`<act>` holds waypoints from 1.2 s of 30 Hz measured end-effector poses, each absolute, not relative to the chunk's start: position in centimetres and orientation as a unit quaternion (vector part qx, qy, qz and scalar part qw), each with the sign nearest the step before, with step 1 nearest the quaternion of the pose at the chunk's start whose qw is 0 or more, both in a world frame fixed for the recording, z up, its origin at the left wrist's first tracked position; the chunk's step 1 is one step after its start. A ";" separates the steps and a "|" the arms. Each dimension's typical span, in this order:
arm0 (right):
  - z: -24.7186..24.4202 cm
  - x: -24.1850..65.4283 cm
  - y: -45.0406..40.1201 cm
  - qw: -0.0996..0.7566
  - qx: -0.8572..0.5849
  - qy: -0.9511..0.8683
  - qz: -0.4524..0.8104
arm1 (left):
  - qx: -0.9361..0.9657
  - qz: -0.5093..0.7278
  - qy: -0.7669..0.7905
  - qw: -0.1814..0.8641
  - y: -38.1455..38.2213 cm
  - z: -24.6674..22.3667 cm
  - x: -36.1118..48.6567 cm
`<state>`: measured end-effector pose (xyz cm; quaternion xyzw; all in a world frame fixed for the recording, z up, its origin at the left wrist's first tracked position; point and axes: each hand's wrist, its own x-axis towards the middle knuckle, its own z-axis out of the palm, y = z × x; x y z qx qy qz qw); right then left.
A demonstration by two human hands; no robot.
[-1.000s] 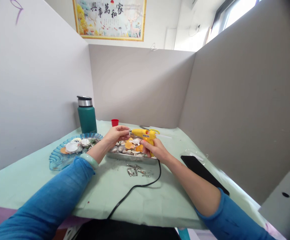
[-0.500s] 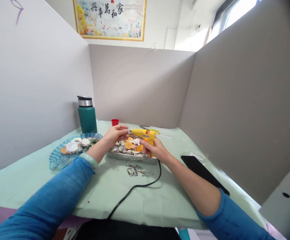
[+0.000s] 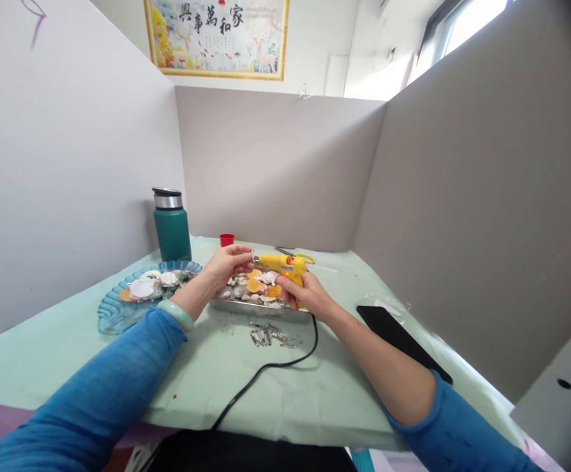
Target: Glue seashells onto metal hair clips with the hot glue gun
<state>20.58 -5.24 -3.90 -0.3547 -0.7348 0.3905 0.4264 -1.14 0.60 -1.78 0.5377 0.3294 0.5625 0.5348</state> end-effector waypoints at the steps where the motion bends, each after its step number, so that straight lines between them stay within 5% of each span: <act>1: -3.9 20.6 -5.3 0.426 -0.356 -0.736 0.388 | 0.538 0.562 0.331 0.535 0.6 -1.8 -1.1; 36: -4.1 20.4 -5.1 0.449 -0.338 -0.725 0.398 | 0.554 0.538 0.336 0.539 0.2 -1.8 -0.8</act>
